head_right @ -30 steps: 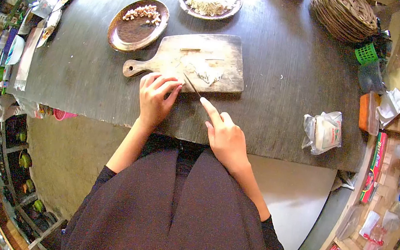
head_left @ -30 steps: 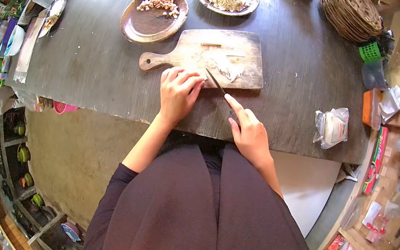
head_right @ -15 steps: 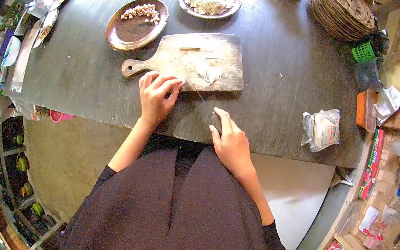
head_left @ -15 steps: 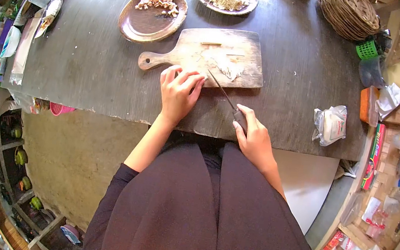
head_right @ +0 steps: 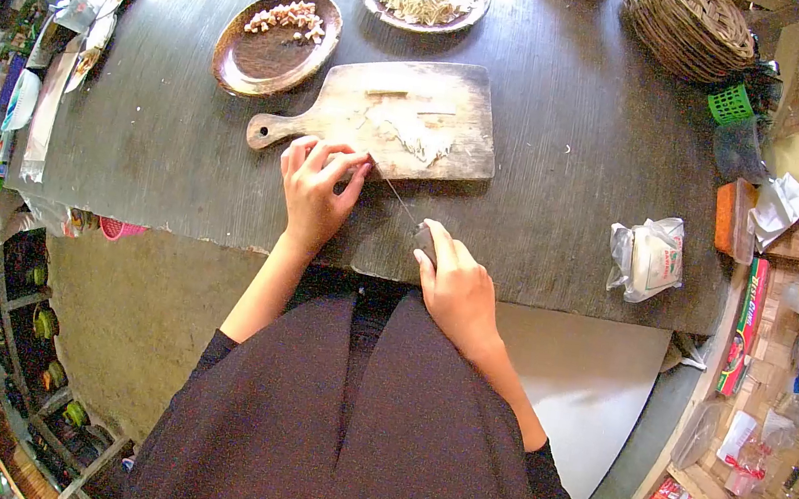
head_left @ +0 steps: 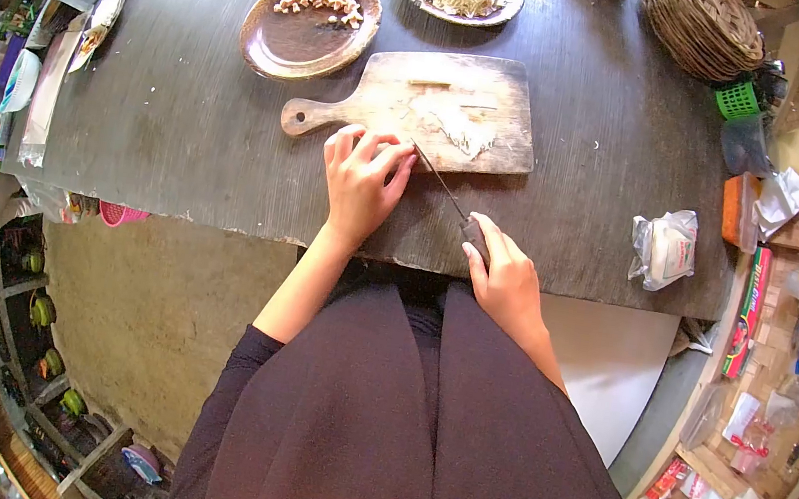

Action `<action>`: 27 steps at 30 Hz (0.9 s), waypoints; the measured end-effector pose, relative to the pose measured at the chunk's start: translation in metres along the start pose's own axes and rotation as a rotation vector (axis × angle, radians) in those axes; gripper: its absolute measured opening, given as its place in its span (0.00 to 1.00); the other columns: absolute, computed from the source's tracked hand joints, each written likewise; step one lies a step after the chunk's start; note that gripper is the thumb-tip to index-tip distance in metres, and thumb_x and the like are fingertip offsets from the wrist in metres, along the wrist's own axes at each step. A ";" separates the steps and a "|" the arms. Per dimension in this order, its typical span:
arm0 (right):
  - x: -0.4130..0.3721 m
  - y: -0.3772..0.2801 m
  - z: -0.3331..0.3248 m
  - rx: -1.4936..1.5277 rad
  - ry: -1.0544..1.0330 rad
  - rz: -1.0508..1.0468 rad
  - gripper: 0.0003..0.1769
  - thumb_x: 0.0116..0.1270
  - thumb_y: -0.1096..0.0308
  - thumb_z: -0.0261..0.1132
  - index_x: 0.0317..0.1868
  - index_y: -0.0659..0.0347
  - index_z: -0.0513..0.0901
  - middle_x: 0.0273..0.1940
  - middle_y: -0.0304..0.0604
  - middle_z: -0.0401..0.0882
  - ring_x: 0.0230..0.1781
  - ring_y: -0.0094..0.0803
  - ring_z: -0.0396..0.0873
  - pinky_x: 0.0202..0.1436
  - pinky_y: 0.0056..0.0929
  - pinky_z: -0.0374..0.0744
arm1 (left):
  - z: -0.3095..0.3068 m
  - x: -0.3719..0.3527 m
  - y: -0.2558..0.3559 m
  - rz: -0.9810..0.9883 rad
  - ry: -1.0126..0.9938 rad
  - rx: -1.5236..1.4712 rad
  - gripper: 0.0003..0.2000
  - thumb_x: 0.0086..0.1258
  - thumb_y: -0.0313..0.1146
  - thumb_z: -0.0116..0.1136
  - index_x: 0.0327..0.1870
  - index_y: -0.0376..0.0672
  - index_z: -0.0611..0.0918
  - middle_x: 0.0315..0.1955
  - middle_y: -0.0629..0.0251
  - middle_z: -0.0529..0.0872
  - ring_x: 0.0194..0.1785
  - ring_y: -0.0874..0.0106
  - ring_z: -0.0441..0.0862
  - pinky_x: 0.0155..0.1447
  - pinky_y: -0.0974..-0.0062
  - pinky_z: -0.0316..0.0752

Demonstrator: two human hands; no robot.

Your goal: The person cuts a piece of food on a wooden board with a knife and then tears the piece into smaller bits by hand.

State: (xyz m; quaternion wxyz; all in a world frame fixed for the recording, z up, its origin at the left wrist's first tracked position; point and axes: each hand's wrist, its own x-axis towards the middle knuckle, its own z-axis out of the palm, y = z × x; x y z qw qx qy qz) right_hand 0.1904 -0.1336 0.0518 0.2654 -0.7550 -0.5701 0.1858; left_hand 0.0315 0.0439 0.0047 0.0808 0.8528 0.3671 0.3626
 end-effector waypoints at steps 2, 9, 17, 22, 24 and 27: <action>0.000 0.000 0.002 -0.018 0.007 -0.004 0.24 0.75 0.61 0.64 0.68 0.56 0.75 0.45 0.55 0.85 0.39 0.58 0.85 0.42 0.51 0.84 | -0.001 0.001 0.000 0.004 -0.001 -0.004 0.08 0.62 0.36 0.74 0.41 0.53 0.90 0.44 0.74 0.87 0.55 0.59 0.77 0.62 0.59 0.67; -0.003 -0.003 0.007 -0.089 0.051 -0.014 0.24 0.75 0.60 0.64 0.68 0.55 0.75 0.41 0.53 0.84 0.34 0.55 0.86 0.38 0.49 0.85 | 0.000 0.000 -0.001 0.004 -0.005 -0.003 0.08 0.62 0.35 0.74 0.41 0.53 0.90 0.45 0.74 0.86 0.54 0.60 0.77 0.62 0.59 0.67; 0.002 -0.012 -0.005 -0.126 0.034 0.061 0.23 0.75 0.57 0.64 0.67 0.52 0.76 0.40 0.51 0.85 0.34 0.55 0.86 0.38 0.50 0.84 | -0.001 0.001 0.000 -0.005 0.002 -0.020 0.06 0.63 0.36 0.72 0.39 0.53 0.90 0.44 0.74 0.86 0.56 0.62 0.76 0.63 0.60 0.66; 0.002 -0.009 -0.006 -0.118 -0.021 0.128 0.21 0.76 0.56 0.63 0.64 0.54 0.76 0.41 0.53 0.88 0.36 0.57 0.86 0.39 0.52 0.83 | 0.000 0.000 0.000 -0.002 0.001 -0.016 0.06 0.63 0.36 0.72 0.39 0.53 0.89 0.43 0.74 0.86 0.56 0.62 0.76 0.63 0.60 0.66; 0.002 -0.009 -0.003 -0.113 -0.020 0.138 0.20 0.76 0.55 0.62 0.62 0.54 0.76 0.42 0.54 0.88 0.37 0.58 0.86 0.39 0.52 0.83 | 0.000 0.000 0.000 0.000 0.004 -0.011 0.06 0.63 0.36 0.72 0.39 0.53 0.89 0.43 0.74 0.86 0.56 0.62 0.76 0.63 0.60 0.66; 0.003 -0.012 -0.003 -0.115 -0.001 0.114 0.20 0.77 0.55 0.61 0.62 0.55 0.76 0.42 0.54 0.88 0.37 0.58 0.86 0.39 0.53 0.83 | 0.000 0.000 -0.001 -0.001 0.003 -0.016 0.06 0.62 0.36 0.72 0.40 0.53 0.89 0.44 0.74 0.86 0.56 0.62 0.76 0.63 0.60 0.66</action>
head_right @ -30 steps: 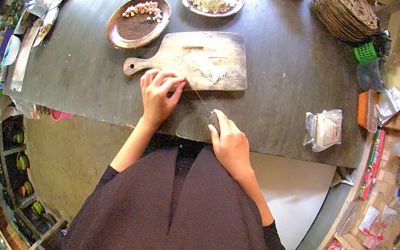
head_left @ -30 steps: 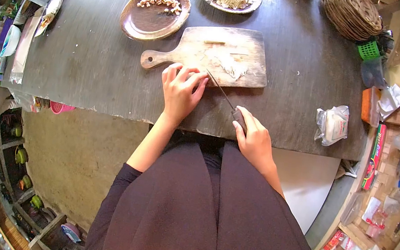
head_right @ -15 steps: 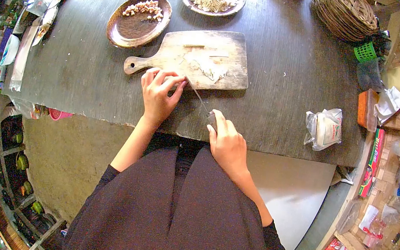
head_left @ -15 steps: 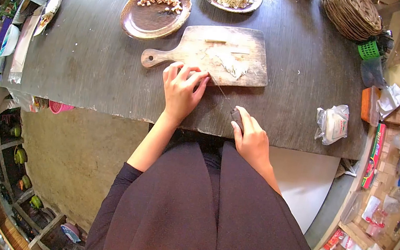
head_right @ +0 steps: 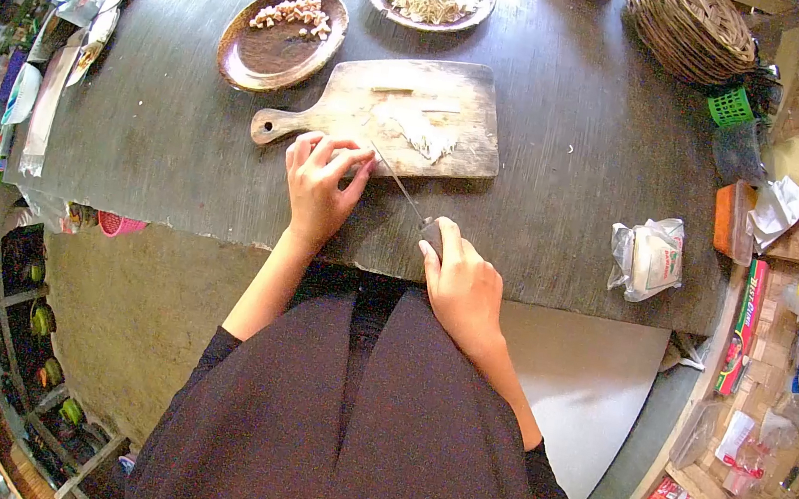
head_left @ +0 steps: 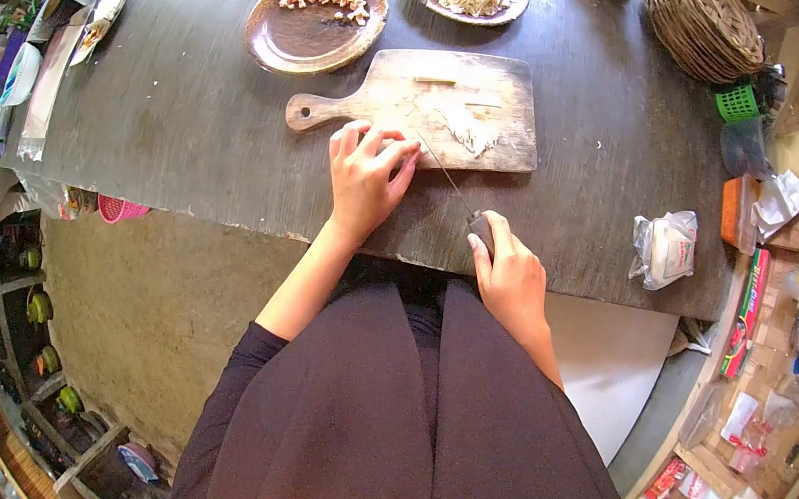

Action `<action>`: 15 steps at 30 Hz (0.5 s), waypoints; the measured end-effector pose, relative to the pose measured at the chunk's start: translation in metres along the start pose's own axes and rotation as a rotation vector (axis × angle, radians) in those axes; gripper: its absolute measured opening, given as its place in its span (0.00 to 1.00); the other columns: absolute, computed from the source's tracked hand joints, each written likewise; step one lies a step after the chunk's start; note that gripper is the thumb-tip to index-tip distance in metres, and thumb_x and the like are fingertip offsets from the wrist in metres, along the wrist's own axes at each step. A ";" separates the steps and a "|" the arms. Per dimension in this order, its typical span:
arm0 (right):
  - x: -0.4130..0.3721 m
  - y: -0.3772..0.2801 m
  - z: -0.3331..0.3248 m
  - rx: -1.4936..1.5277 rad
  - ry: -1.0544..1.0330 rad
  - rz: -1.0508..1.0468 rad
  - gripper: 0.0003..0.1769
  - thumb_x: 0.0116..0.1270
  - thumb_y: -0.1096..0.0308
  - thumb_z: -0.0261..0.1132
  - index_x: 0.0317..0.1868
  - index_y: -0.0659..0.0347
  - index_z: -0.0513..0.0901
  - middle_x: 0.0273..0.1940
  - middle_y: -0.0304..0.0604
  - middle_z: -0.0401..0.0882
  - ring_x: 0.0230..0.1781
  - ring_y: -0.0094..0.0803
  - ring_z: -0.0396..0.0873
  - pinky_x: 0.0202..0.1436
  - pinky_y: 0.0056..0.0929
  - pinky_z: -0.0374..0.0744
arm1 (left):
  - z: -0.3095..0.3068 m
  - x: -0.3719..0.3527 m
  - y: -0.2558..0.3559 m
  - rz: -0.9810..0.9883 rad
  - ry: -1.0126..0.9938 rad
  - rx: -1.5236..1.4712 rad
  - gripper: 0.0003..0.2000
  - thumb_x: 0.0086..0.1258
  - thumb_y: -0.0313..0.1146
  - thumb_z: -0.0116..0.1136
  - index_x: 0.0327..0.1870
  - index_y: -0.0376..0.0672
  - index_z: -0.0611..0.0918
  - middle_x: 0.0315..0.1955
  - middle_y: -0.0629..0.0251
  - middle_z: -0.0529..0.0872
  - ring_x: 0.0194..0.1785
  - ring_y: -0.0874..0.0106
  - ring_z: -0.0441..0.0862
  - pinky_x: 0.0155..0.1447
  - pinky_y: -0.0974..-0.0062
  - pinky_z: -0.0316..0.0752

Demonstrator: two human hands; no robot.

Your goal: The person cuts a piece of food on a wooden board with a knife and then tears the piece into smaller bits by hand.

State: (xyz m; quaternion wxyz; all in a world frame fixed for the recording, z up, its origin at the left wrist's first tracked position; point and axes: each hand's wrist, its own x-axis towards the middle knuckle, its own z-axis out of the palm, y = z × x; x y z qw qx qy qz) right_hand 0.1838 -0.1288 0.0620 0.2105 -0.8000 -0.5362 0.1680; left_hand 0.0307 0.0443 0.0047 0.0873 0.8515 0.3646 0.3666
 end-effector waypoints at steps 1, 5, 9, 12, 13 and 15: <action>0.000 0.000 0.000 0.001 -0.001 0.000 0.20 0.77 0.55 0.61 0.62 0.55 0.76 0.42 0.54 0.88 0.37 0.58 0.86 0.39 0.53 0.83 | 0.000 0.000 0.000 0.000 -0.001 0.000 0.06 0.62 0.36 0.72 0.40 0.53 0.89 0.44 0.74 0.86 0.56 0.62 0.76 0.63 0.60 0.66; 0.001 -0.001 0.000 -0.009 -0.029 0.005 0.20 0.77 0.55 0.61 0.63 0.56 0.76 0.41 0.55 0.88 0.37 0.59 0.86 0.39 0.53 0.83 | 0.000 0.000 0.000 0.003 -0.004 0.003 0.07 0.62 0.35 0.73 0.40 0.53 0.89 0.44 0.74 0.86 0.56 0.62 0.76 0.63 0.60 0.66; 0.001 -0.003 0.002 -0.029 -0.082 0.031 0.21 0.78 0.55 0.60 0.63 0.56 0.75 0.37 0.57 0.87 0.34 0.59 0.86 0.36 0.54 0.83 | 0.001 0.000 0.000 0.007 0.008 0.008 0.07 0.62 0.35 0.73 0.39 0.52 0.89 0.44 0.73 0.86 0.56 0.62 0.76 0.62 0.60 0.66; -0.001 -0.006 0.006 -0.089 -0.124 0.052 0.21 0.78 0.55 0.60 0.65 0.55 0.74 0.34 0.57 0.86 0.32 0.59 0.86 0.34 0.54 0.83 | 0.001 0.000 -0.001 -0.001 -0.009 -0.001 0.07 0.62 0.35 0.74 0.40 0.52 0.90 0.45 0.73 0.86 0.55 0.59 0.76 0.62 0.58 0.67; -0.001 -0.005 0.006 -0.089 -0.124 0.052 0.21 0.78 0.55 0.60 0.65 0.55 0.74 0.34 0.57 0.86 0.32 0.59 0.86 0.34 0.54 0.83 | 0.001 0.001 -0.001 -0.003 -0.007 -0.002 0.07 0.62 0.35 0.74 0.40 0.52 0.90 0.44 0.73 0.86 0.55 0.59 0.76 0.62 0.59 0.67; 0.001 -0.002 0.009 -0.119 -0.133 0.032 0.23 0.78 0.55 0.59 0.67 0.56 0.73 0.34 0.58 0.86 0.31 0.58 0.86 0.33 0.53 0.83 | 0.001 0.002 -0.001 -0.005 -0.006 -0.002 0.07 0.61 0.35 0.74 0.39 0.52 0.90 0.44 0.74 0.86 0.55 0.59 0.76 0.62 0.59 0.67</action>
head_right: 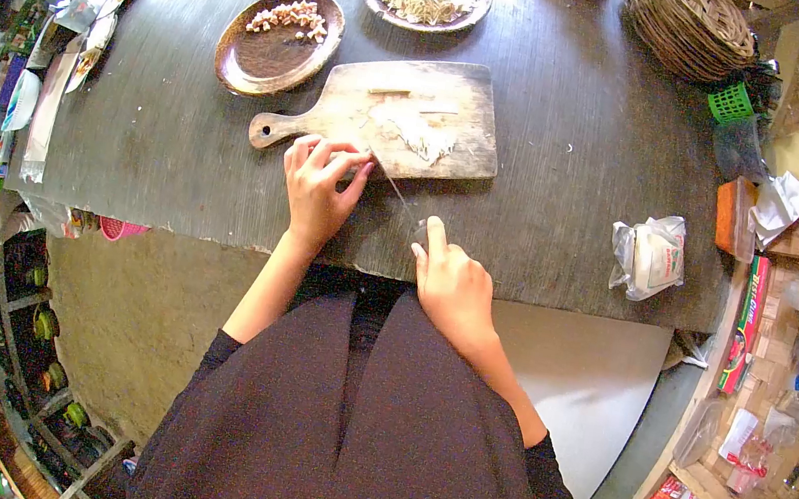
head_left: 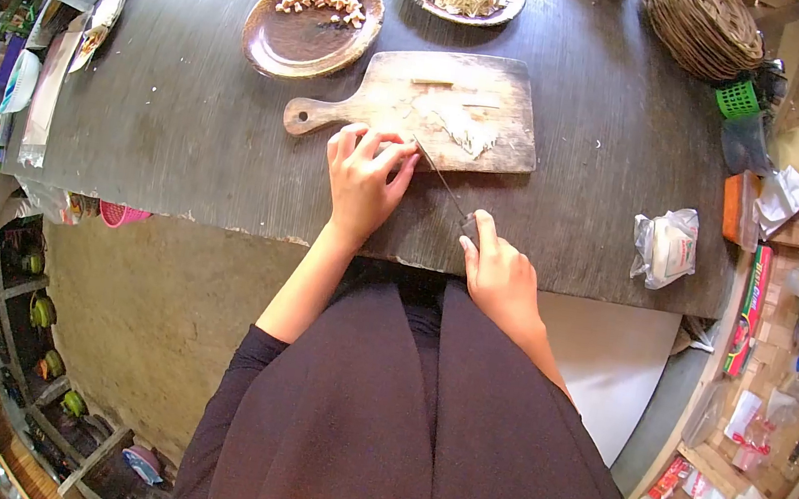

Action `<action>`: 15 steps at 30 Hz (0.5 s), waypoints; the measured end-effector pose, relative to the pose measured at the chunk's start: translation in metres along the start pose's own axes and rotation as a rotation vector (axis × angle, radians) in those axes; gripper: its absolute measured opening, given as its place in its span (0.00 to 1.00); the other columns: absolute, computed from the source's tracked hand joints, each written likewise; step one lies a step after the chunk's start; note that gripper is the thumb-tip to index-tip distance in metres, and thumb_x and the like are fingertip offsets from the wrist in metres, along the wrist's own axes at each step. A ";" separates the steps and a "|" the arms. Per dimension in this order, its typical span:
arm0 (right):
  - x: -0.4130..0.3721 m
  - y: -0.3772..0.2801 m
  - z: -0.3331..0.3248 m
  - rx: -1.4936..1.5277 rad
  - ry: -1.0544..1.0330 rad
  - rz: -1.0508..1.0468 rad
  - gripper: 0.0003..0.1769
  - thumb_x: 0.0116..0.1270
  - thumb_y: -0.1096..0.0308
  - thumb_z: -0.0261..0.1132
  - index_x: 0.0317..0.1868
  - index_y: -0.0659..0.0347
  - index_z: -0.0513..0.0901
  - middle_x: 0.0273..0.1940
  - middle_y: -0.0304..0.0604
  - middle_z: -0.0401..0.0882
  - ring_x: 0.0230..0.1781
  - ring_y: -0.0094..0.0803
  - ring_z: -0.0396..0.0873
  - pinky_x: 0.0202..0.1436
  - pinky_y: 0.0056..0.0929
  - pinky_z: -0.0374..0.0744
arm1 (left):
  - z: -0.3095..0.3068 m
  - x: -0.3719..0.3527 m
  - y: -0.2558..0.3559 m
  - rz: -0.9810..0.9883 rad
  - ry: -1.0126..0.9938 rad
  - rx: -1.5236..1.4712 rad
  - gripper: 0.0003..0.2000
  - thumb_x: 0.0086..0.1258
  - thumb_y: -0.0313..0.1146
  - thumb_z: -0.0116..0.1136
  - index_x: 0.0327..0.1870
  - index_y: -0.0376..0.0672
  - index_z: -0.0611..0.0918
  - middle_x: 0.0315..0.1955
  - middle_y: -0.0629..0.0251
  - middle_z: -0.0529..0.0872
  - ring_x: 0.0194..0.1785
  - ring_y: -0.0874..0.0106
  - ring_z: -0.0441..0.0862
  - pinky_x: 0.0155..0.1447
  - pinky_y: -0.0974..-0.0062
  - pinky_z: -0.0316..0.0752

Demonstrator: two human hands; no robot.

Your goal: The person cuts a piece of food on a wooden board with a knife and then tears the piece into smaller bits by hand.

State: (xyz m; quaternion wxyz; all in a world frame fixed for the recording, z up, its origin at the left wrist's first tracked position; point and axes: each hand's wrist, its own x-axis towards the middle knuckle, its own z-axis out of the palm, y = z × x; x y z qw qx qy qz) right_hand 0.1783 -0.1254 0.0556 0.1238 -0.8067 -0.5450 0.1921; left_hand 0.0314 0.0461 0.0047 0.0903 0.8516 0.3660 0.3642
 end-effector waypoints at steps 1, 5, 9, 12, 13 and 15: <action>0.003 0.001 0.001 0.000 -0.002 0.001 0.23 0.78 0.55 0.59 0.67 0.56 0.73 0.34 0.58 0.86 0.31 0.58 0.86 0.33 0.53 0.83 | 0.000 0.001 0.000 0.003 0.003 -0.007 0.07 0.61 0.35 0.74 0.39 0.52 0.90 0.43 0.73 0.86 0.55 0.59 0.76 0.62 0.59 0.67; 0.009 0.003 0.001 0.013 0.035 -0.055 0.24 0.78 0.55 0.58 0.69 0.57 0.73 0.34 0.59 0.85 0.31 0.58 0.86 0.34 0.54 0.83 | 0.001 -0.001 0.001 0.012 0.005 0.016 0.06 0.60 0.35 0.74 0.38 0.52 0.89 0.42 0.73 0.86 0.54 0.60 0.77 0.61 0.59 0.67; 0.001 0.003 -0.014 -0.032 -0.012 -0.031 0.24 0.79 0.55 0.58 0.69 0.56 0.73 0.35 0.58 0.86 0.32 0.58 0.86 0.36 0.54 0.83 | 0.001 0.000 -0.001 0.016 0.006 0.011 0.06 0.61 0.35 0.74 0.38 0.52 0.90 0.43 0.73 0.87 0.54 0.60 0.77 0.62 0.59 0.67; -0.001 0.008 -0.018 -0.004 0.023 -0.028 0.23 0.79 0.55 0.57 0.67 0.56 0.73 0.35 0.57 0.86 0.33 0.58 0.86 0.36 0.54 0.83 | 0.001 -0.001 0.001 0.017 0.004 -0.001 0.06 0.61 0.36 0.74 0.38 0.53 0.90 0.43 0.73 0.87 0.54 0.60 0.77 0.62 0.59 0.67; -0.001 0.010 -0.019 -0.007 0.025 -0.024 0.23 0.79 0.55 0.57 0.67 0.56 0.73 0.35 0.57 0.86 0.33 0.58 0.86 0.36 0.54 0.83 | 0.000 -0.001 0.002 0.011 0.004 -0.001 0.06 0.61 0.36 0.74 0.38 0.53 0.90 0.43 0.73 0.87 0.54 0.60 0.77 0.61 0.59 0.67; 0.000 0.009 -0.020 0.032 0.015 -0.034 0.23 0.79 0.54 0.57 0.67 0.55 0.73 0.35 0.57 0.86 0.33 0.58 0.86 0.37 0.54 0.83 | 0.000 0.000 0.002 0.006 0.004 -0.001 0.06 0.62 0.36 0.74 0.38 0.53 0.90 0.43 0.73 0.87 0.54 0.60 0.77 0.61 0.59 0.67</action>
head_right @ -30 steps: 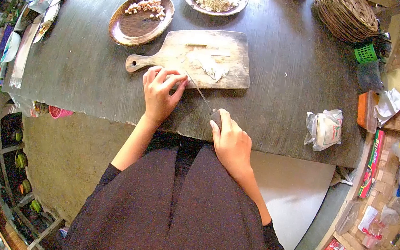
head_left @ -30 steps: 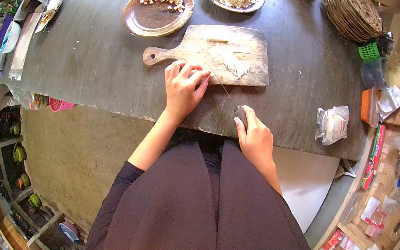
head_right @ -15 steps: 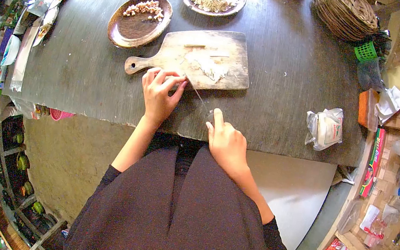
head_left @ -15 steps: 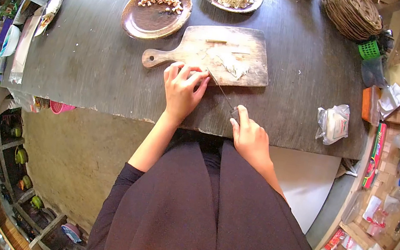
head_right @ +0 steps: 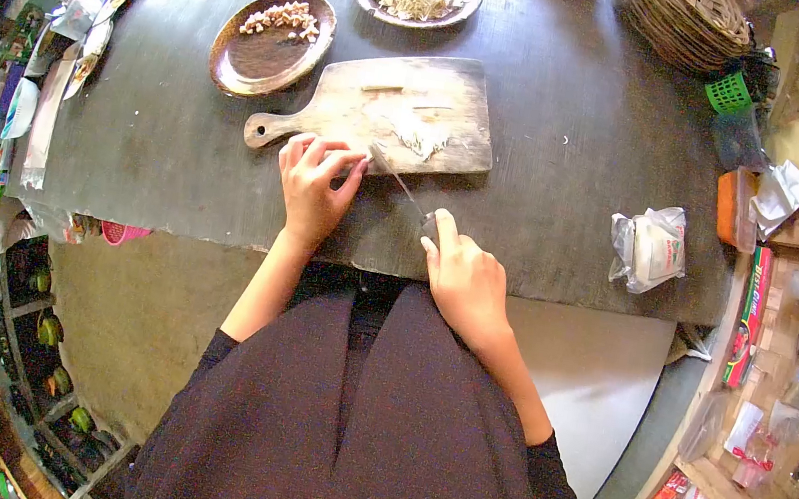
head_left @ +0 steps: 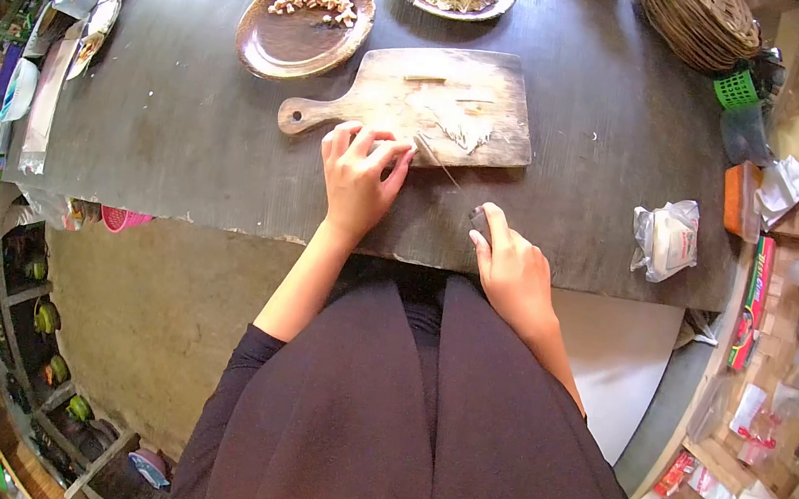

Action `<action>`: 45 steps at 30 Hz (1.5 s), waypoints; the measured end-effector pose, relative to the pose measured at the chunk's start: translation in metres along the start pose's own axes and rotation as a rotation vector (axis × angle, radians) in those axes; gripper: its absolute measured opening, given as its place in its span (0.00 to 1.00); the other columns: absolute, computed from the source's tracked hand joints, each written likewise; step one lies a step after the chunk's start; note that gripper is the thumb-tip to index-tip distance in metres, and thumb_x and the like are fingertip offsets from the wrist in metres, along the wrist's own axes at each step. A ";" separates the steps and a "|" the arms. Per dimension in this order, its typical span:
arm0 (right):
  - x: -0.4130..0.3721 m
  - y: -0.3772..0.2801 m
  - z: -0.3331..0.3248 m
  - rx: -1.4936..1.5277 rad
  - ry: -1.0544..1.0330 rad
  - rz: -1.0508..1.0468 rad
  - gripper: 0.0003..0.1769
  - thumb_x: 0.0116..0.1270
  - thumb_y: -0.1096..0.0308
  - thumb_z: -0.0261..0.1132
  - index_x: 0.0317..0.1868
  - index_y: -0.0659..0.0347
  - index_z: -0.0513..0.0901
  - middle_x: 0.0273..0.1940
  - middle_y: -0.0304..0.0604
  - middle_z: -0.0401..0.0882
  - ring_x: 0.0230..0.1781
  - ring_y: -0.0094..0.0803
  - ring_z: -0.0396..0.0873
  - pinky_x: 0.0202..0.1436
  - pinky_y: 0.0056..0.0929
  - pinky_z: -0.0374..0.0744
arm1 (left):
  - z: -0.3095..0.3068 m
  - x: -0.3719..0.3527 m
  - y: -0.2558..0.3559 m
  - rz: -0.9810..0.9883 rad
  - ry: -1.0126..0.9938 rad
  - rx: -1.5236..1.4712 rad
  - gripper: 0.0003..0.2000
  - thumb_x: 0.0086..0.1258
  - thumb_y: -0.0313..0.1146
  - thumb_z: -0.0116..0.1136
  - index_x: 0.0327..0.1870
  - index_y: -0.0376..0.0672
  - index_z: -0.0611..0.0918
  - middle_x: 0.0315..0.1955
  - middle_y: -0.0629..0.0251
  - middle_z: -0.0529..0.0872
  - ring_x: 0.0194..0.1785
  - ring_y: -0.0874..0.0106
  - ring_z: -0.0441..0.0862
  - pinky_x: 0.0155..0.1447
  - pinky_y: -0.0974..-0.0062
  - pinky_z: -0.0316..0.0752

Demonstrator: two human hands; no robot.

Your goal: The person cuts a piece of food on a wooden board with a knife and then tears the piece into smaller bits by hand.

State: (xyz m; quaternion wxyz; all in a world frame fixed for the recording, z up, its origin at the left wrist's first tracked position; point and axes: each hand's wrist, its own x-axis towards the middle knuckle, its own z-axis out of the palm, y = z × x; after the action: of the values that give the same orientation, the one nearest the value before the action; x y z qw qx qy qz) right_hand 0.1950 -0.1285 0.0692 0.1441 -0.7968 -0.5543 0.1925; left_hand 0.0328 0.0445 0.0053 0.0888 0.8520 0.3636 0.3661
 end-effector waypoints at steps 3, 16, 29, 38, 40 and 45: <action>-0.001 -0.001 0.003 0.015 0.004 -0.015 0.23 0.79 0.55 0.58 0.67 0.55 0.73 0.35 0.57 0.86 0.33 0.58 0.86 0.36 0.54 0.83 | 0.000 -0.001 -0.002 0.008 -0.005 -0.007 0.06 0.62 0.36 0.74 0.38 0.52 0.89 0.43 0.73 0.87 0.54 0.60 0.77 0.61 0.59 0.67; 0.001 -0.002 0.017 -0.001 -0.019 -0.005 0.24 0.79 0.54 0.58 0.68 0.55 0.72 0.34 0.57 0.86 0.32 0.59 0.86 0.34 0.54 0.83 | 0.001 0.000 -0.003 0.011 0.005 -0.005 0.07 0.60 0.34 0.75 0.38 0.51 0.89 0.43 0.72 0.87 0.54 0.59 0.77 0.61 0.59 0.68; 0.008 -0.006 0.017 0.013 0.066 -0.028 0.24 0.79 0.55 0.58 0.69 0.57 0.73 0.36 0.56 0.86 0.32 0.57 0.86 0.35 0.52 0.83 | 0.001 -0.001 -0.002 0.015 0.005 0.005 0.08 0.59 0.33 0.75 0.38 0.52 0.90 0.43 0.72 0.87 0.54 0.60 0.78 0.61 0.59 0.68; 0.003 -0.005 0.018 0.027 0.034 -0.035 0.25 0.78 0.55 0.59 0.69 0.57 0.73 0.36 0.57 0.86 0.33 0.57 0.86 0.35 0.53 0.83 | 0.001 -0.002 -0.003 0.011 0.005 -0.002 0.07 0.59 0.33 0.74 0.38 0.51 0.89 0.42 0.72 0.87 0.54 0.60 0.77 0.61 0.59 0.68; 0.002 -0.004 0.020 0.024 0.039 -0.037 0.25 0.78 0.55 0.59 0.69 0.57 0.73 0.36 0.57 0.86 0.33 0.57 0.86 0.35 0.53 0.83 | 0.002 -0.001 -0.003 0.010 0.005 -0.006 0.07 0.59 0.33 0.74 0.38 0.51 0.89 0.42 0.72 0.87 0.54 0.60 0.77 0.61 0.59 0.68; 0.008 -0.006 0.026 -0.008 0.040 -0.016 0.25 0.78 0.55 0.59 0.69 0.57 0.74 0.35 0.57 0.86 0.33 0.57 0.87 0.36 0.53 0.83 | 0.002 -0.001 -0.004 0.015 0.000 -0.012 0.07 0.59 0.33 0.74 0.38 0.51 0.89 0.42 0.72 0.87 0.54 0.60 0.77 0.61 0.59 0.68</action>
State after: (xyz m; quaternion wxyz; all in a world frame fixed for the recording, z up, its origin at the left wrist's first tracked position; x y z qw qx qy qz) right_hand 0.1801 -0.1188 0.0476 0.1537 -0.7967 -0.5584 0.1730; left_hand 0.0312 0.0464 0.0019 0.0912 0.8543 0.3550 0.3687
